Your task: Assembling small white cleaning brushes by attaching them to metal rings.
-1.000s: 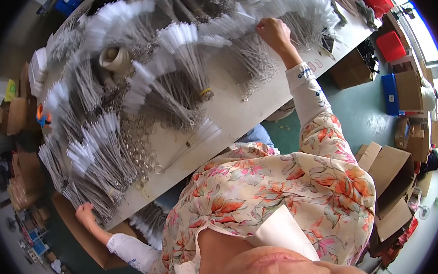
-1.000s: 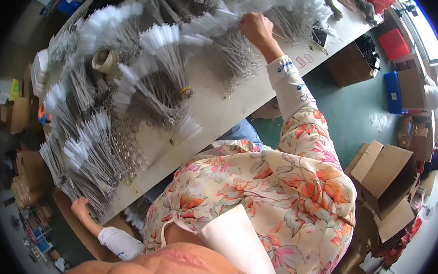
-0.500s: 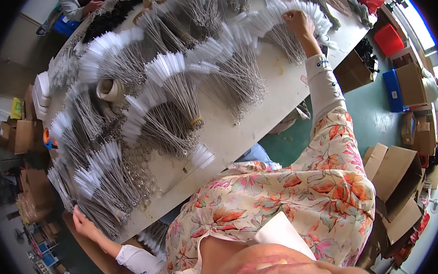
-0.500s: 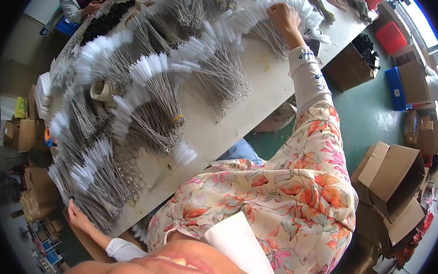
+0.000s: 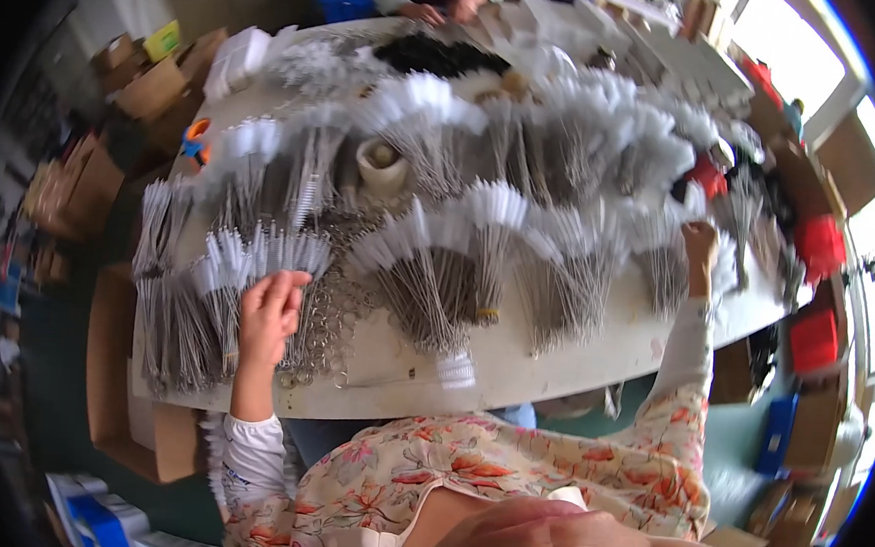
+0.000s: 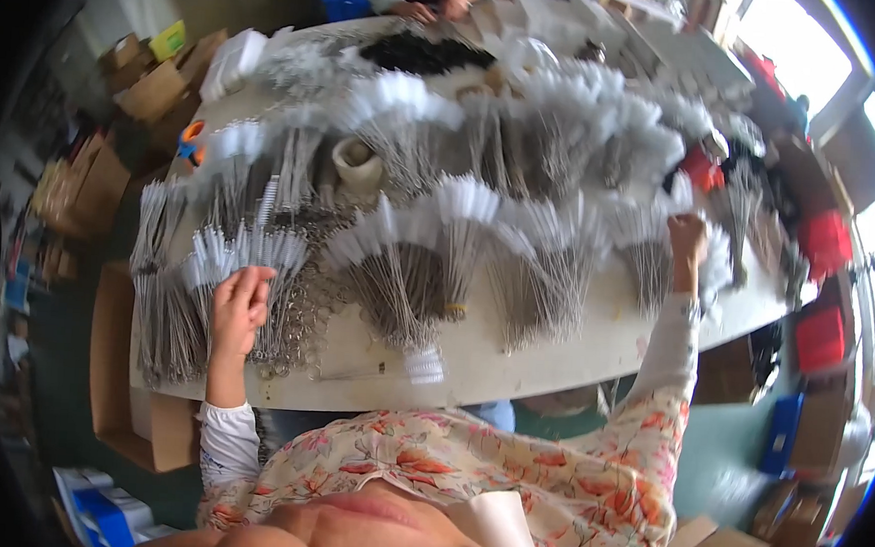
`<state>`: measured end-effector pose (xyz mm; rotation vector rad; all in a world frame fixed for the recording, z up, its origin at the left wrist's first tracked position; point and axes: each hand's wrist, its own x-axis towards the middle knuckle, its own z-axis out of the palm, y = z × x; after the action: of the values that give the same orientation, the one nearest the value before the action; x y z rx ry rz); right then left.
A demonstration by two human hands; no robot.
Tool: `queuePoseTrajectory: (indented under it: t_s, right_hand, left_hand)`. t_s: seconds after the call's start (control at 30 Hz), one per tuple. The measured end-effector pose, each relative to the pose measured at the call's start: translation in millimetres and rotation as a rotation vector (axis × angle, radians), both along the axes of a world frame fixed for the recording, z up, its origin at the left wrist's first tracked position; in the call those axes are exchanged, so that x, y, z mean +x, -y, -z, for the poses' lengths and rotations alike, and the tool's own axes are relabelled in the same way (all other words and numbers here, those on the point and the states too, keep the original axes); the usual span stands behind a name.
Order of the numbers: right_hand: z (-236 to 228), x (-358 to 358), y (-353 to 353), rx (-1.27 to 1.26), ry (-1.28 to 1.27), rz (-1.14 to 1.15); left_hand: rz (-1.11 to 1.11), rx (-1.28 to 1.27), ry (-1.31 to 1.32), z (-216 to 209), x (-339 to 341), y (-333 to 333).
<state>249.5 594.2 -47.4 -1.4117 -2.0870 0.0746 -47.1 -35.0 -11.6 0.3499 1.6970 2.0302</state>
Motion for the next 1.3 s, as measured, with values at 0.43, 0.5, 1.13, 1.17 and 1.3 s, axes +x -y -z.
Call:
queuePoseTrajectory:
  t_s: [0.43, 0.5, 1.13, 1.17, 1.3]
  right_hand:
    - [-87.1, -133.0, 336.6, -0.76, -0.839, -1.131]
    - [-86.5, -149.2, 391.8, -1.014, -0.79, -1.189]
    - [-62.1, -170.2, 411.7, -1.447, -1.26, -1.243]
    - [-64.4, -170.4, 404.1, -1.517, -1.407, -1.233]
    - [-88.4, -166.5, 408.4, -1.188, -1.279, -1.278]
  left_hand:
    - [0.423, 0.388, 0.044, -38.7, 74.9, -61.2]
    - [0.407, 0.349, -0.013, -35.4, 84.3, -64.9]
    - [-0.128, 0.285, -0.292, -10.4, 88.8, -63.8]
    - [-0.19, 0.263, -0.353, -9.2, 85.4, -62.2]
    - [-0.096, 0.222, -0.506, -9.0, 88.5, -62.7]
